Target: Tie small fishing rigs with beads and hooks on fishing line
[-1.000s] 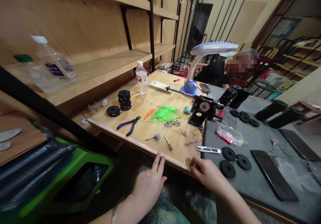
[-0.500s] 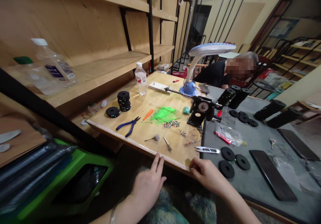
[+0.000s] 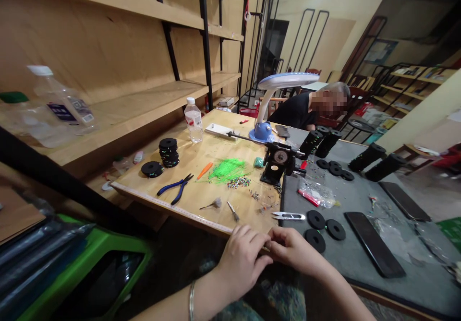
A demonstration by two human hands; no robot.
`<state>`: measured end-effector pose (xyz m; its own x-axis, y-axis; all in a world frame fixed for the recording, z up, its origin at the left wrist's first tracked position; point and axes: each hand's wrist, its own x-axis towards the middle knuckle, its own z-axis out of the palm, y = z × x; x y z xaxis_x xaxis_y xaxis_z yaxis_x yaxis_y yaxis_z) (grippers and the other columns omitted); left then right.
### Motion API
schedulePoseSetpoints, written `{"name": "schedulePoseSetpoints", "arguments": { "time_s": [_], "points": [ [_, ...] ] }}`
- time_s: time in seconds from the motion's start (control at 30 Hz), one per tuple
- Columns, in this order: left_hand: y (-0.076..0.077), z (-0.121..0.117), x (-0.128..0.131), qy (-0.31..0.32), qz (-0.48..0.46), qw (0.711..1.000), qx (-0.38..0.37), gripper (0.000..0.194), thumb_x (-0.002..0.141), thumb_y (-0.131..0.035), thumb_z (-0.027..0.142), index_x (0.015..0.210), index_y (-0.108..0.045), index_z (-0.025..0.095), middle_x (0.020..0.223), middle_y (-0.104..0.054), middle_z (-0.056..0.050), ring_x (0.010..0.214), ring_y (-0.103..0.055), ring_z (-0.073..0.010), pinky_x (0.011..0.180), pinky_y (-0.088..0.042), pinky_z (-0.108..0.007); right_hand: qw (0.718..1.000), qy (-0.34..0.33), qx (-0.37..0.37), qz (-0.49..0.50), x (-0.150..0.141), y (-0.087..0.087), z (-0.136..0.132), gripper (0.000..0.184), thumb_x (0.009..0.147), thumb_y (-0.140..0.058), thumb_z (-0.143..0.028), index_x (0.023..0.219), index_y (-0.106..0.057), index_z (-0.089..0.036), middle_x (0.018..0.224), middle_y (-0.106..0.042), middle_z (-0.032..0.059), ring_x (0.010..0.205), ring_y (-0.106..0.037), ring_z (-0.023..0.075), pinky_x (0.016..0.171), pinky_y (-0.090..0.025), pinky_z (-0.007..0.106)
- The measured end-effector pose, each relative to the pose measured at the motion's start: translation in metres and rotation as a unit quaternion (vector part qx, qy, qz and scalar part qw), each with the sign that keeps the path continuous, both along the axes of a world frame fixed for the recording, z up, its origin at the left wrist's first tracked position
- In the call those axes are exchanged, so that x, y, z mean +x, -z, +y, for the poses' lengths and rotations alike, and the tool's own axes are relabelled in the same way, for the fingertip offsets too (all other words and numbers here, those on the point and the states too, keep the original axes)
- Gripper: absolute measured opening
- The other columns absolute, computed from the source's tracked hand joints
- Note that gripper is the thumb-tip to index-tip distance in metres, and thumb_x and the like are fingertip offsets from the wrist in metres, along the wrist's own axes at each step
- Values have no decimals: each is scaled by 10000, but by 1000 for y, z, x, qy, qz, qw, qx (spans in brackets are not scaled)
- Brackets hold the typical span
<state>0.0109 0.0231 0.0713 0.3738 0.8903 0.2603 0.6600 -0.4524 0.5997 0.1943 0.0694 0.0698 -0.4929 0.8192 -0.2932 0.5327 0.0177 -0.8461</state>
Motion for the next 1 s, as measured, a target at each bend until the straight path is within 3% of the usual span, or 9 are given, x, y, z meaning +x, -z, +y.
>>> {"name": "schedulePoseSetpoints", "arguments": {
  "time_s": [0.07,0.17,0.33,0.47,0.7,0.8,1.0],
  "points": [
    [4,5,7,1,6,1000,6,101,868,-558,213,925,-640,197,878,-663,-58,861,-558,-244,777,-437,-384,999,6,-43,13,2,-2,-2,192,861,-526,-332,760,-567,-174,569,-552,-48,468,-427,90,429,-299,185],
    [7,10,8,15,-14,1000,-4,122,874,-525,163,865,-645,184,825,-653,-57,828,-555,-226,755,-424,-353,994,5,-101,47,5,-6,-6,175,846,-521,-331,767,-551,-178,572,-569,-45,436,-409,77,405,-284,175],
    [7,12,0,5,-148,981,-125,164,878,-521,178,891,-684,196,835,-669,-42,812,-592,-184,739,-433,-278,984,13,-154,91,12,-11,-7,132,792,-478,-251,854,-568,-176,641,-641,-22,444,-465,79,407,-310,162],
    [10,12,0,16,-220,948,-227,175,865,-531,256,827,-673,160,782,-653,-45,741,-582,-178,692,-428,-266,991,22,-113,65,14,-12,-8,153,761,-483,-204,855,-600,-174,590,-575,-47,464,-449,84,437,-323,167],
    [21,10,5,41,-323,886,-331,144,846,-515,275,775,-552,156,709,-599,-21,688,-547,-157,669,-413,-263,998,1,63,5,12,-12,-15,93,774,-502,-135,716,-564,-172,623,-496,-43,595,-432,113,553,-336,207],
    [22,9,5,43,-320,883,-340,114,834,-527,256,780,-545,157,692,-588,-12,664,-535,-147,631,-400,-247,996,-4,83,-14,10,-11,-17,101,782,-488,-128,705,-536,-174,604,-464,-50,575,-402,109,533,-312,207],
    [15,8,3,32,-280,911,-301,133,848,-501,238,744,-536,162,654,-570,3,625,-503,-134,591,-367,-231,993,-11,115,-28,6,-11,-19,131,714,-462,-70,661,-470,-190,575,-412,-67,546,-368,100,500,-274,201]
  ]
}}
